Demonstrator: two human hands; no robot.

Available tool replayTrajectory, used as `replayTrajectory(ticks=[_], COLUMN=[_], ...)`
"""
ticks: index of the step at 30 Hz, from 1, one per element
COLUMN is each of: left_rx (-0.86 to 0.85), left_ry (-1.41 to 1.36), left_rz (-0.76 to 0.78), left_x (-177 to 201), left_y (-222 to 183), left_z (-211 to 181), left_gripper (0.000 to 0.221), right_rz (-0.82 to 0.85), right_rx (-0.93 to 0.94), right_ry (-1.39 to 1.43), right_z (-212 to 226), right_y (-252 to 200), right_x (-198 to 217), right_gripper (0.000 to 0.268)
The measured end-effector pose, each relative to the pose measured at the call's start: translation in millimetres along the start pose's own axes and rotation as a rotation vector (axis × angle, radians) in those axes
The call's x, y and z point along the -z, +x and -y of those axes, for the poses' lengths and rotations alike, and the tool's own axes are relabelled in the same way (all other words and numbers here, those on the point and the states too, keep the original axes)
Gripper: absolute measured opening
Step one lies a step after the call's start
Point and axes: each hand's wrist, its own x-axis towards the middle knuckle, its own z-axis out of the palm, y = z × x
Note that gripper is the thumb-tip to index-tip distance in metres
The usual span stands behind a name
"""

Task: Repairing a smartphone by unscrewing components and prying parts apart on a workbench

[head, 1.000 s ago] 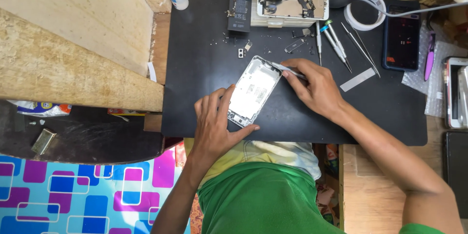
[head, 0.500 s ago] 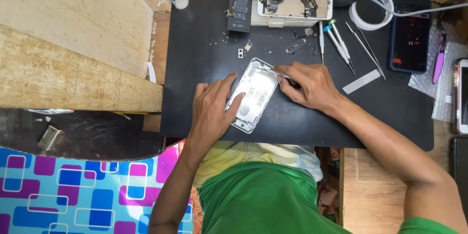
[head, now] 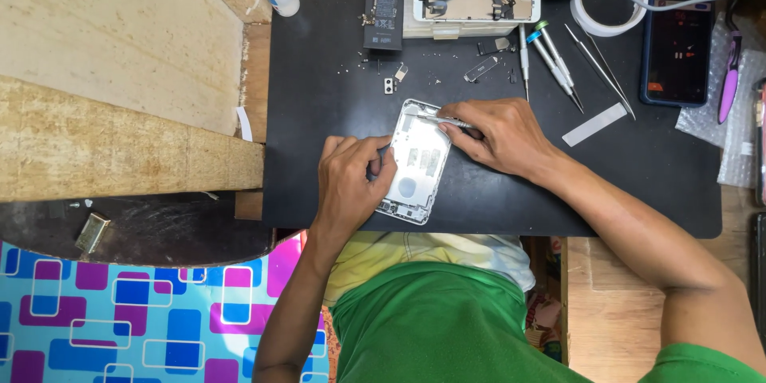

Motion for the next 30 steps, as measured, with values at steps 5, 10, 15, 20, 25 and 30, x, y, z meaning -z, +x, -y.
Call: replayTrajectory(ticks=[5,10,15,20,25,30], left_rx=[0.029,0.024,0.022,0.014,-0.007,-0.038], left_ry=[0.004,-0.007,0.020,0.028,0.041,0.064], left_rz=[0.019,0.026,0.046,0.051,0.043,0.050], left_x=[2.6,0.2,-0.1,0.2,0.3,0.2], left_y=[4.6,7.0,7.0,7.8,8.0,9.3], left_z=[-7.4,-9.3,-10.8,-10.6,-10.2,-10.6], left_gripper=[0.013,0.025,0.024,0.020,0.016,0.017], right_rz=[-0.004,-0.019,-0.019,-0.020,-0.028,-0.014], right_rx=[-0.032,0.002,0.021,0.034,0.050,0.073], right_ry=[-0.013,-0.052,-0.060,-0.055,-0.069,-0.106], right_z=[-3.4,-6.6,-7.3,-6.3,-7.1,-8.4], right_y=[-2.0,-3.4,-2.8,-2.6,-3.5,-5.5], right_x=[-4.6,-6.5,-5.9,-5.6,-7.0,-8.7], right_gripper=[0.014,0.014,0.013,0.013,0.013,0.013])
